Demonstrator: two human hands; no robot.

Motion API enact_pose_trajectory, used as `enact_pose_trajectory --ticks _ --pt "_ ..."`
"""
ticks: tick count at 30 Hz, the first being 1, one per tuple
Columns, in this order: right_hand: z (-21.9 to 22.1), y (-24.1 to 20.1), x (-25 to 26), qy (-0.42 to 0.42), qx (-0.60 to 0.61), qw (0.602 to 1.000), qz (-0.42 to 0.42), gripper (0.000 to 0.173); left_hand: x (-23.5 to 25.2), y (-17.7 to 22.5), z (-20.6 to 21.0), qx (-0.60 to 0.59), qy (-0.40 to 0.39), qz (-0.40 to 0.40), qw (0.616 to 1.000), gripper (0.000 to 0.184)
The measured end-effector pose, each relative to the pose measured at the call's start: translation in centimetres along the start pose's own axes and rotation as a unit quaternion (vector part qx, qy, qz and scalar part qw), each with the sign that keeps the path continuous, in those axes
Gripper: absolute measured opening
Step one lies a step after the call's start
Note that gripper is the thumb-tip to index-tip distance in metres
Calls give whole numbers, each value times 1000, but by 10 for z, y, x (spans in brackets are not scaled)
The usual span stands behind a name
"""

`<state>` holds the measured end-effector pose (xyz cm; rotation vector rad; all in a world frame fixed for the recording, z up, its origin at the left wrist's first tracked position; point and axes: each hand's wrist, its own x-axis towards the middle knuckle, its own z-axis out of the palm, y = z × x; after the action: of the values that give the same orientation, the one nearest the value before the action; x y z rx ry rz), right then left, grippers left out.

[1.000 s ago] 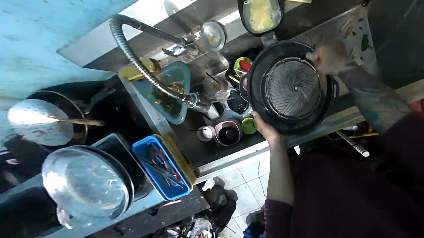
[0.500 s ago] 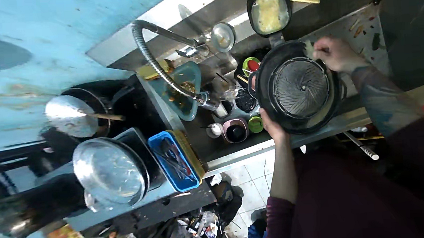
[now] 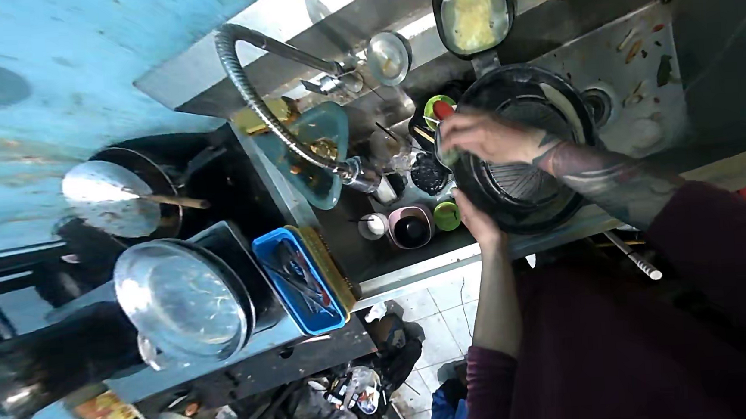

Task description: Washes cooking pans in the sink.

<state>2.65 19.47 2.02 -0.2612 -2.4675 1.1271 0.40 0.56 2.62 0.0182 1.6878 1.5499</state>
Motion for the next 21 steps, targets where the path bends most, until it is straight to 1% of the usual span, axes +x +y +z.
enact_pose_trajectory --ticks 2,3,4,6,9,11,13,15,18,19,21 --pt "-15 17 8 46 -5 997 55 27 2 1 3 -13 12 3 1000 68" --pt "-18 23 9 50 -11 997 65 26 8 0 6 -35 21 12 999 66" --pt "-18 21 6 46 -9 997 58 26 11 -1 7 -46 19 16 999 65" --pt "-8 4 -6 22 10 1000 1 27 15 -1 9 -49 2 21 999 65" --pt "4 -23 -24 -36 8 995 -93 25 17 -4 8 -49 -6 35 998 65" --pt "1 -25 -25 -65 -5 990 -124 24 11 -1 6 -33 -18 29 999 67" --pt "-1 -24 -23 -82 -5 988 -131 22 2 3 3 6 -38 13 999 72" --pt "-4 -26 -22 -108 30 985 -129 23 1 1 2 8 -48 23 999 76" --pt "-13 -28 -21 -185 79 974 -107 29 3 0 2 -12 -70 45 996 82" --pt "-17 -29 -20 -216 71 968 -108 29 3 0 2 -15 -69 43 997 84" --pt "-21 -29 -19 -274 21 953 -127 21 3 -1 3 -15 -62 35 997 85"
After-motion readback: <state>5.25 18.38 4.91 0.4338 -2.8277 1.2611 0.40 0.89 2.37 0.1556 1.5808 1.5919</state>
